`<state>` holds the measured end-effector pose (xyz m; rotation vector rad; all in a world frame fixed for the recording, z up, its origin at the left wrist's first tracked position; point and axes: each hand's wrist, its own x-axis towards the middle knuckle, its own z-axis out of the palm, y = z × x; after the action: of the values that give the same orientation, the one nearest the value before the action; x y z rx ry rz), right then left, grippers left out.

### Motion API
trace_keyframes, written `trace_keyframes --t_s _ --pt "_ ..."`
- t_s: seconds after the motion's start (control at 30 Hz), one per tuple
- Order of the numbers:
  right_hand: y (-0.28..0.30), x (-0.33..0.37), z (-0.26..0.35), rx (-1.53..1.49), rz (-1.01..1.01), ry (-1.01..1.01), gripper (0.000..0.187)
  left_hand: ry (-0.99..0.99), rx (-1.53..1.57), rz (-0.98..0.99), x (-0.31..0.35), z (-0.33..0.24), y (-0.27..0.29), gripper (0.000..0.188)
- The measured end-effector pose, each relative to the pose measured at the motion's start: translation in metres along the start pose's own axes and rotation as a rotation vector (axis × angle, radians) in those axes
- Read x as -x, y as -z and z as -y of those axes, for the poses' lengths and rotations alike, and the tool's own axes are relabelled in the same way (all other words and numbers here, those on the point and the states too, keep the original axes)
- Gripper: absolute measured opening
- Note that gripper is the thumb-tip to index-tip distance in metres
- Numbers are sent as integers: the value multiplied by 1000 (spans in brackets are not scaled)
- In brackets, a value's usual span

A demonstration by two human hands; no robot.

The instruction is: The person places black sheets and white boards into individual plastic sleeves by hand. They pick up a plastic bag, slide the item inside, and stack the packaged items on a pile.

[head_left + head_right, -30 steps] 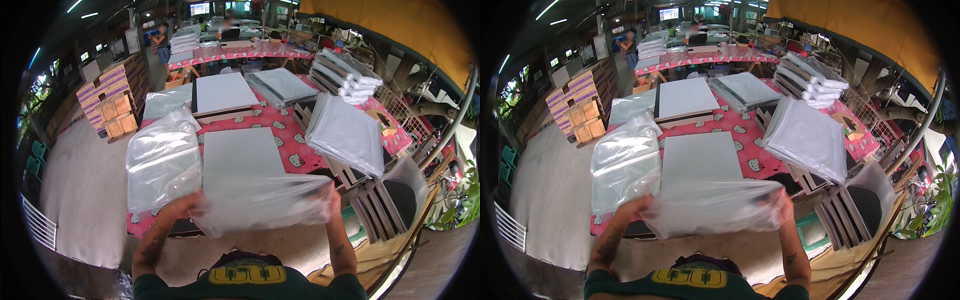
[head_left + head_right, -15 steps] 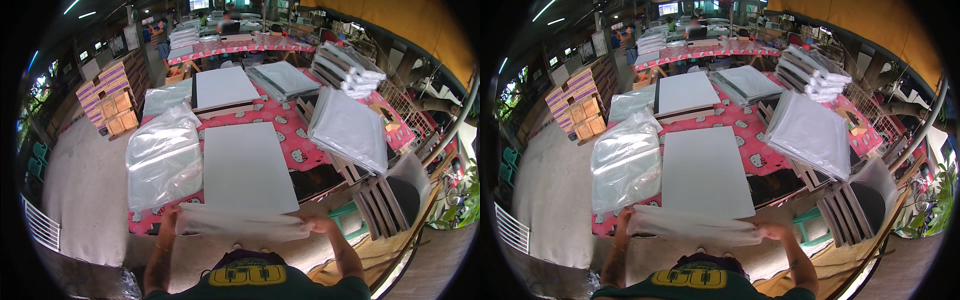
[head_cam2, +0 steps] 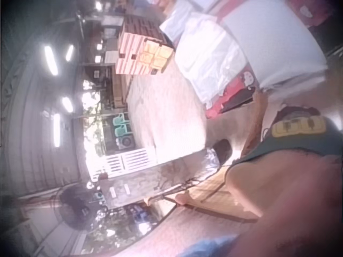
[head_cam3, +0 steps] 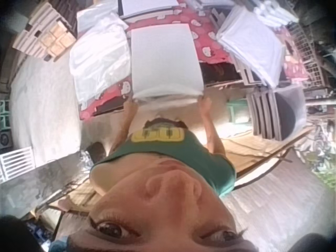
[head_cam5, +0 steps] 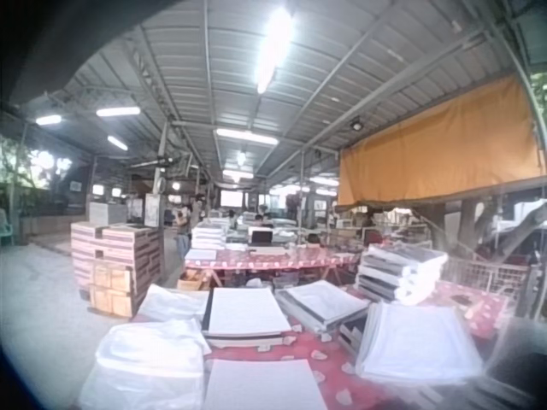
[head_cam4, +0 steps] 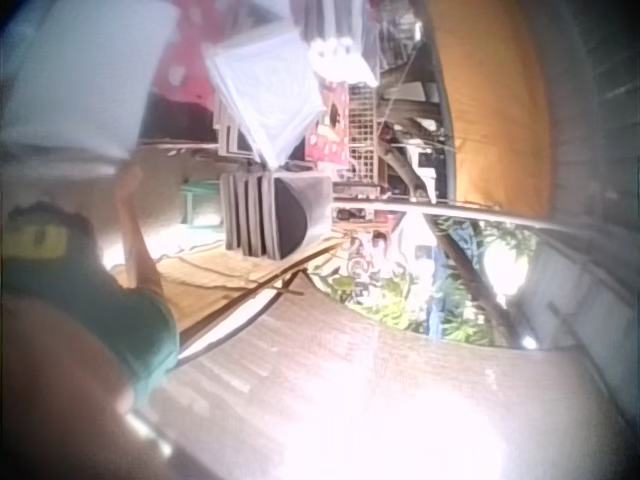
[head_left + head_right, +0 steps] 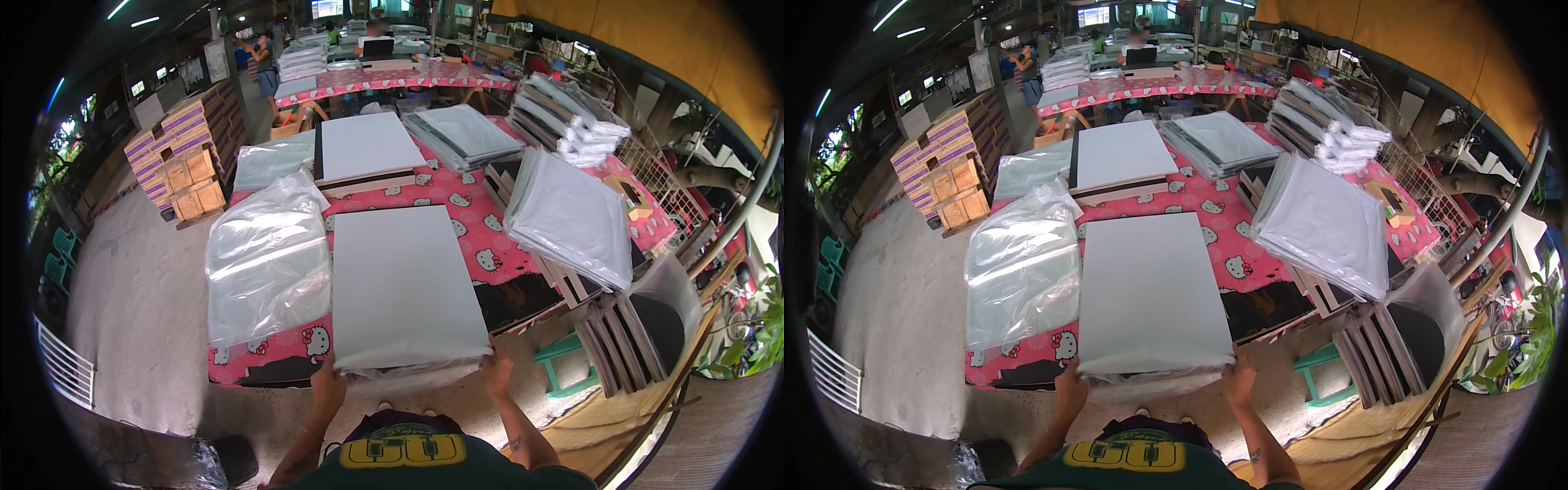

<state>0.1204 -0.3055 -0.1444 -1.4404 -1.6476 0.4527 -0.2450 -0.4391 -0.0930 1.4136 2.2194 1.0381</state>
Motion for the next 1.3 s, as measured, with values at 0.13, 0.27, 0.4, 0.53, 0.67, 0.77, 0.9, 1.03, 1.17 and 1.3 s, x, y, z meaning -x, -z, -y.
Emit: trace_keyframes --t_s 0.13,0.27,0.4,0.53,0.67,0.77,0.9,1.03,1.17,1.3 --pt "43 -21 42 -469 219 -434 35 233 470 56 -16 -33 38 38" --pt "137 -75 118 -1150 521 -381 46 -298 998 -5 -34 -60 129 16" --pt "162 -136 208 -1540 296 -26 54 -189 1764 84 -93 -147 196 42" --pt "124 -234 254 -1647 240 -132 35 -382 1741 177 -204 -174 195 49" --pt "61 -278 203 -1632 295 -268 23 -42 1922 219 -266 -122 136 31" --pt "-3 -266 123 -1689 267 -532 25 196 1900 146 -275 -48 54 18" --pt "-69 -198 -15 -1397 154 -874 15 356 1660 213 -241 38 -34 23" --pt "-102 -143 64 -789 125 -785 16 339 727 -34 -221 96 -16 21" --pt "-53 -163 -10 -493 -120 -252 25 -86 519 -38 -257 1 -90 17" --pt "25 -190 82 -634 -22 -224 30 -107 742 -92 -247 -44 -115 14"
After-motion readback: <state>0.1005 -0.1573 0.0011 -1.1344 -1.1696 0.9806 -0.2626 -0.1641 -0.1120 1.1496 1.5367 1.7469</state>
